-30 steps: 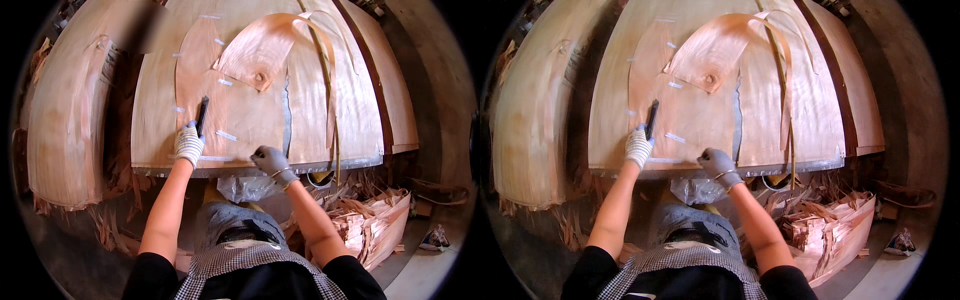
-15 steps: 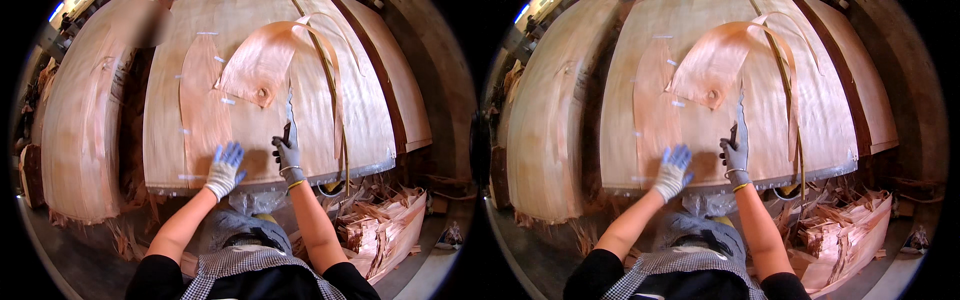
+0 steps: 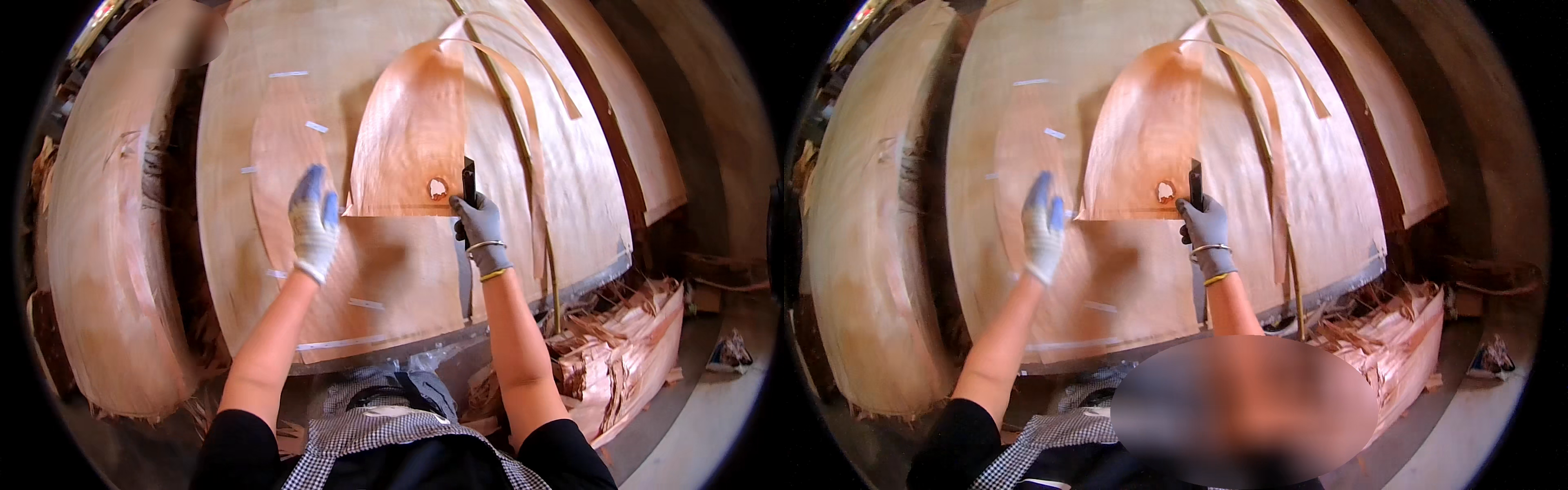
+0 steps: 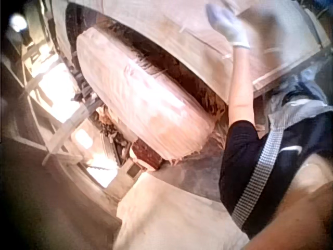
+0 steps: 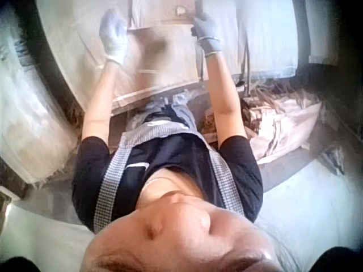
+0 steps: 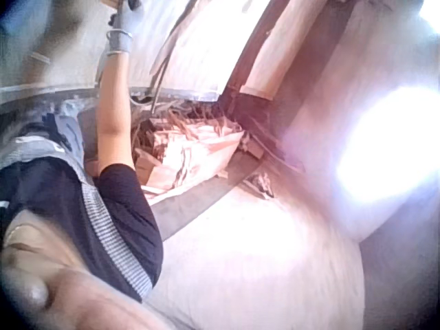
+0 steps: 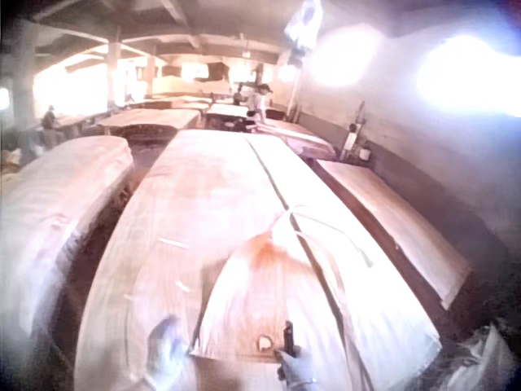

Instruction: The person trims thin wood veneer sheets using a utility knife, carefully removing excess strips and organizing the pieces on a workbench.

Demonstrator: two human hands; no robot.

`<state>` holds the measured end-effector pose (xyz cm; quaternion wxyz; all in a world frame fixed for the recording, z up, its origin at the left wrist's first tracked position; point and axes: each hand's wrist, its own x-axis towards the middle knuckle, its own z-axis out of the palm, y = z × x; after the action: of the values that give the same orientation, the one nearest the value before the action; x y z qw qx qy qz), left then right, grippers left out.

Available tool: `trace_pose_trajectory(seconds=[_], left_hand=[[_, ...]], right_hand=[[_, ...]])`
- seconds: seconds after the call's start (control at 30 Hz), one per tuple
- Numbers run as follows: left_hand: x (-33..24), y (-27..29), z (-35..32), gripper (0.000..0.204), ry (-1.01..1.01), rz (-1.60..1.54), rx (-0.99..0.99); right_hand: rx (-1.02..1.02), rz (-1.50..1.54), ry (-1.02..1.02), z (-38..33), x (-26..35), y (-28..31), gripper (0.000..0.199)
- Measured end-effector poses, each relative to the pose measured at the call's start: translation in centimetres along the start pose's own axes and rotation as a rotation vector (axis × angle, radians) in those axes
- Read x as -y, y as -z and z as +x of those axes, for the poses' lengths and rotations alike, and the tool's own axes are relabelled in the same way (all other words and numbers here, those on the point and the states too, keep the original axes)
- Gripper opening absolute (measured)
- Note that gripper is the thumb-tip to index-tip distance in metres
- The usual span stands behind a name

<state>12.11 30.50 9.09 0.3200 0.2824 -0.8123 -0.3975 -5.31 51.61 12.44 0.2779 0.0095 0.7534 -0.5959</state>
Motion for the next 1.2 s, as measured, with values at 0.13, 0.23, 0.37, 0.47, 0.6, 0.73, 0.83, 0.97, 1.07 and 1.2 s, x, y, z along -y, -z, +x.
trace_pose_trajectory(seconds=[0.13, 0.23, 0.37, 0.47, 0.6, 0.73, 0.83, 0.97, 1.07, 1.2], left_hand=[[-3.4, -5.8, 2.4, 0.069, -0.089, 0.382, -0.047], [-6.9, -9.9, 0.7, 0.068, -0.177, -0.069, 0.231], [-14.0, -16.2, 5.1, 0.08, 1.209, -1.222, 0.862], [-11.3, -17.3, 10.2, 0.081, 0.76, -1.538, 1.073], [-15.1, -19.1, 7.4, 0.07, 0.661, -0.824, 1.003], [-16.1, -20.6, 3.7, 0.059, 0.532, -0.471, 0.943], [-17.6, -21.2, 6.7, 0.056, 0.082, -0.581, 0.727], [-19.1, -16.4, 7.5, 0.057, 0.08, -0.741, 0.557], [-6.9, -16.8, 3.4, 0.061, 0.51, -0.225, 0.54], [-2.4, -13.6, -1.3, 0.055, 0.455, -0.506, 0.423]], right_hand=[[-0.015, -0.092, 0.009, -2.9, 0.4, 5.8, 0.017], [-0.286, -0.404, 0.352, -5.0, 1.2, 10.4, 0.017], [-0.318, -0.753, 0.802, -9.4, 7.5, 12.2, 0.01], [0.027, -1.136, 0.904, -14.9, 6.5, 10.5, 0.01], [0.205, -1.305, 0.752, -17.6, -1.6, 10.9, 0.01], [0.171, -1.179, 0.753, -18.9, -6.2, 11.6, 0.012], [-0.019, -1.071, 0.771, -19.0, -4.2, 13.3, 0.015], [-0.1, -0.982, 0.798, -19.6, -3.0, 14.1, 0.016], [0.088, -1.083, 0.653, -18.2, -9.8, 13.0, 0.018], [0.187, -0.976, 0.535, -19.8, -12.5, 11.6, 0.023]])
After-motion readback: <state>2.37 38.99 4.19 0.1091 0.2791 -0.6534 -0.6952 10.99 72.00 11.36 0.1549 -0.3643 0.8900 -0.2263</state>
